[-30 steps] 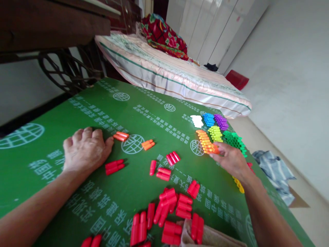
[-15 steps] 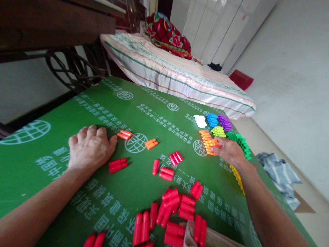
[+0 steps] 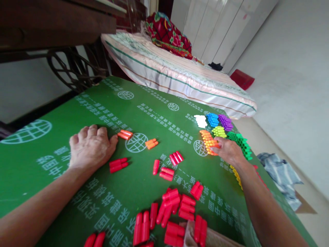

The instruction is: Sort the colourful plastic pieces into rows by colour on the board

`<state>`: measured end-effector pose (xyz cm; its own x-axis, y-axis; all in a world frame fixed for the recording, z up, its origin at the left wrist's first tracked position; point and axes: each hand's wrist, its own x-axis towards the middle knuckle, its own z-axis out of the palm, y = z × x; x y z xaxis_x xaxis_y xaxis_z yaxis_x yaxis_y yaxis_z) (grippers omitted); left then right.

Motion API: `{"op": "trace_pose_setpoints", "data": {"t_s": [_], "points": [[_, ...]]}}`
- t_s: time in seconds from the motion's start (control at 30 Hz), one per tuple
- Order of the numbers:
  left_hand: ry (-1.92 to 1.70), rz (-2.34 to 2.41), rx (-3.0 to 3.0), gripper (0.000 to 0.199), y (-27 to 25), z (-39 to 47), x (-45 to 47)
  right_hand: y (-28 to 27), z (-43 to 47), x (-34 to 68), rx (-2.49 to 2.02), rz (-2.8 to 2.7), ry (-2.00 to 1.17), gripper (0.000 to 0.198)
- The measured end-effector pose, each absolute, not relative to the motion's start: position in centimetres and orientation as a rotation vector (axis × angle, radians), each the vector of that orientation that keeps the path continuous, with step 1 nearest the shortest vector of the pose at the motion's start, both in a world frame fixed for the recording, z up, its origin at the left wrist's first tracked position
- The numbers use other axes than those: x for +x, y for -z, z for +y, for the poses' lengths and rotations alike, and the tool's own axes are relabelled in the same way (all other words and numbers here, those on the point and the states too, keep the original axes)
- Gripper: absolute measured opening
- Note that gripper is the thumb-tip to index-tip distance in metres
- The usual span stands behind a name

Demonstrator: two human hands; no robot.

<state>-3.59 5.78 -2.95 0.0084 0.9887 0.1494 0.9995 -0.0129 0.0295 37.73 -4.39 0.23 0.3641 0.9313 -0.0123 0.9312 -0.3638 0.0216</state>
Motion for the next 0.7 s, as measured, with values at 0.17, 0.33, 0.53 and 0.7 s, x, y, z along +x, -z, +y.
{"op": "trace_pose_setpoints", "data": {"t_s": [0.17,0.33,0.53,0.7], "points": [[0.205,-2.139,-2.168,0.064,3.04,5.80,-3.68,-0.21,-4.34,37.65,2.581,1.764,-0.014,0.052],[0.216,-2.132,-2.171,0.065,3.07,5.76,-3.68,-0.11,-4.33,37.75,2.580,1.786,-0.012,0.051],[0.207,-2.127,-2.171,0.065,2.86,5.63,-3.51,0.01,-4.41,37.97,2.609,1.812,-0.014,0.047],[0.200,-2.137,-2.164,0.066,2.79,5.69,-3.62,-0.03,-4.40,38.10,2.620,1.797,0.031,0.049]]}}
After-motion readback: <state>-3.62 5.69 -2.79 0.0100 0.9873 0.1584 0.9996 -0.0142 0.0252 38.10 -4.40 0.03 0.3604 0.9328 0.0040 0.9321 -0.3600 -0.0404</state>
